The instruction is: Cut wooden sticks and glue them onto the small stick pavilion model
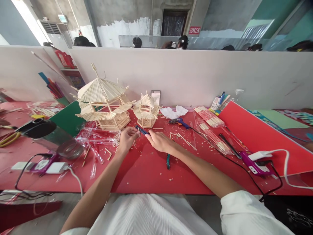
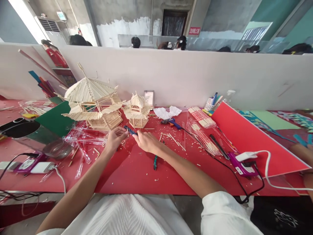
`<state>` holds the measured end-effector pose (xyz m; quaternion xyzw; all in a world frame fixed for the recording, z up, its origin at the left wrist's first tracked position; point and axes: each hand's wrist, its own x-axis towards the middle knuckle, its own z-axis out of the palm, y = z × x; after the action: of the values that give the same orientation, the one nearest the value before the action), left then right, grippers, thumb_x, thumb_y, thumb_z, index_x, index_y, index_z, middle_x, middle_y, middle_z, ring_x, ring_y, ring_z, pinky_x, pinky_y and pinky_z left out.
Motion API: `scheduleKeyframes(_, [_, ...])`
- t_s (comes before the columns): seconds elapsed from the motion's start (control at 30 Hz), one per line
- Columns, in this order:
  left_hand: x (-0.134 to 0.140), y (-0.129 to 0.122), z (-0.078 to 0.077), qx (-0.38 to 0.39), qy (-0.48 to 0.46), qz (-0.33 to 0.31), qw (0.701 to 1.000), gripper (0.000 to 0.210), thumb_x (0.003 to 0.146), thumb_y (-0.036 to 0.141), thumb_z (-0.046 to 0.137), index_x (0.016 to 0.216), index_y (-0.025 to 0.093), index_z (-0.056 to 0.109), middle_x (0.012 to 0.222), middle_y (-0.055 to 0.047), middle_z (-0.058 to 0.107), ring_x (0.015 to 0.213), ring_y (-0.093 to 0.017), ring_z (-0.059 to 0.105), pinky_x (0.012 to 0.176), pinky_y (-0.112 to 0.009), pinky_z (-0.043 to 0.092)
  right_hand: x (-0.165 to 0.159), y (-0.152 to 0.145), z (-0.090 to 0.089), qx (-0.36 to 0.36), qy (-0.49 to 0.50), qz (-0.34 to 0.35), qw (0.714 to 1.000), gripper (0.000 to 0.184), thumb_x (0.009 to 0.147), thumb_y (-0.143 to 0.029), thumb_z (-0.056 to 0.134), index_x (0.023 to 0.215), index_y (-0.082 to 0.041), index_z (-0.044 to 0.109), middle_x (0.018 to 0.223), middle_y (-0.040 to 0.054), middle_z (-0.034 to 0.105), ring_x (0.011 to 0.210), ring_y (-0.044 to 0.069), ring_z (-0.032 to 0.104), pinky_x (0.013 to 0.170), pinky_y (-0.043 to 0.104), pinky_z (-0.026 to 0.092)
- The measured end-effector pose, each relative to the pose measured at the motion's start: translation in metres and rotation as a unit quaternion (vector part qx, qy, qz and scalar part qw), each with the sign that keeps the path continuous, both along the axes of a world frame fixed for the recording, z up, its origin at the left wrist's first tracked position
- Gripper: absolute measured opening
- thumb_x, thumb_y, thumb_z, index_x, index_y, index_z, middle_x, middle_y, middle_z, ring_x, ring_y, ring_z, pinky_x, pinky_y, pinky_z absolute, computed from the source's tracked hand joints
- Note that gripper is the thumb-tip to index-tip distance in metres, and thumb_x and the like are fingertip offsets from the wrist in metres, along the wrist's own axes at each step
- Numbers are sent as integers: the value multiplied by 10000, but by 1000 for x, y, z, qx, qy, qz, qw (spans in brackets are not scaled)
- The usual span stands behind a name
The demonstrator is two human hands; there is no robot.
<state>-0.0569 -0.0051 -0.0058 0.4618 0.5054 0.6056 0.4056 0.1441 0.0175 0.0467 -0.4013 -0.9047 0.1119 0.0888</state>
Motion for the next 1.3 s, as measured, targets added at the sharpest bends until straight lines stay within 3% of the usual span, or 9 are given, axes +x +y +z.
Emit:
scheduleKeyframes(0.13, [-16, 3, -3, -4, -3, 22, 1000, 486, 598, 499, 889, 820, 178, 599, 661, 3, 652, 612, -146, 638, 650, -292, 551, -20, 9, -6, 0, -13, 3, 1000, 535, 1080, -486, 171, 1062, -184, 613, 951, 128, 764, 910, 276, 725, 712, 303, 413])
scheduleKeyframes(0.3, [-17, 8, -4, -18, 8, 7, 1000, 488, 562, 477, 898, 790, 181, 584, 655, 12, 638, 613, -142, 638, 648, -288, 556, -27, 15, -18, -23, -8, -5, 1000, 566, 1087, -463, 152, 1012, -185, 639, 956, 123, 767, 927, 259, 728, 714, 287, 423])
scheduleKeyframes(0.53, [-13, 4, 3, 11, -53, 27, 998, 504, 634, 439, 872, 992, 184, 627, 770, -5, 677, 745, -162, 682, 755, -317, 587, -3, 17, -14, -77, 13, -11, 997, 560, 1073, -519, 179, 966, -201, 627, 977, 111, 748, 971, 262, 705, 761, 285, 421])
scheduleKeyframes(0.67, [-3, 2, 10, 32, -115, 54, 991, 431, 629, 417, 877, 885, 170, 634, 819, -15, 675, 764, -150, 682, 808, -327, 590, 10, 10, -12, -129, 72, -9, 989, 581, 1063, -564, 148, 962, -213, 600, 839, 62, 719, 806, 226, 690, 700, 273, 410])
scheduleKeyframes(0.77, [9, 1, 13, 41, -161, 66, 984, 395, 626, 386, 879, 832, 176, 615, 804, -2, 657, 776, -142, 688, 836, -323, 590, 10, 4, -11, -114, 93, -15, 989, 551, 1067, -545, 163, 972, -211, 591, 786, 49, 700, 751, 220, 669, 676, 276, 385])
scheduleKeyframes(0.97, [19, -1, 14, 59, -168, 69, 982, 392, 668, 347, 860, 915, 203, 592, 835, -3, 691, 775, -143, 713, 788, -292, 587, 8, -9, -4, -55, 62, -36, 996, 510, 1074, -518, 190, 1054, -207, 594, 867, 73, 724, 837, 249, 686, 667, 283, 345])
scheduleKeyframes(1.3, [20, -2, 11, 74, -152, 84, 982, 379, 670, 408, 871, 859, 166, 649, 826, -47, 735, 806, -177, 731, 811, -326, 587, 16, -5, -1, -56, 54, -23, 997, 519, 1075, -508, 184, 1103, -206, 605, 826, 54, 718, 780, 232, 673, 641, 281, 319])
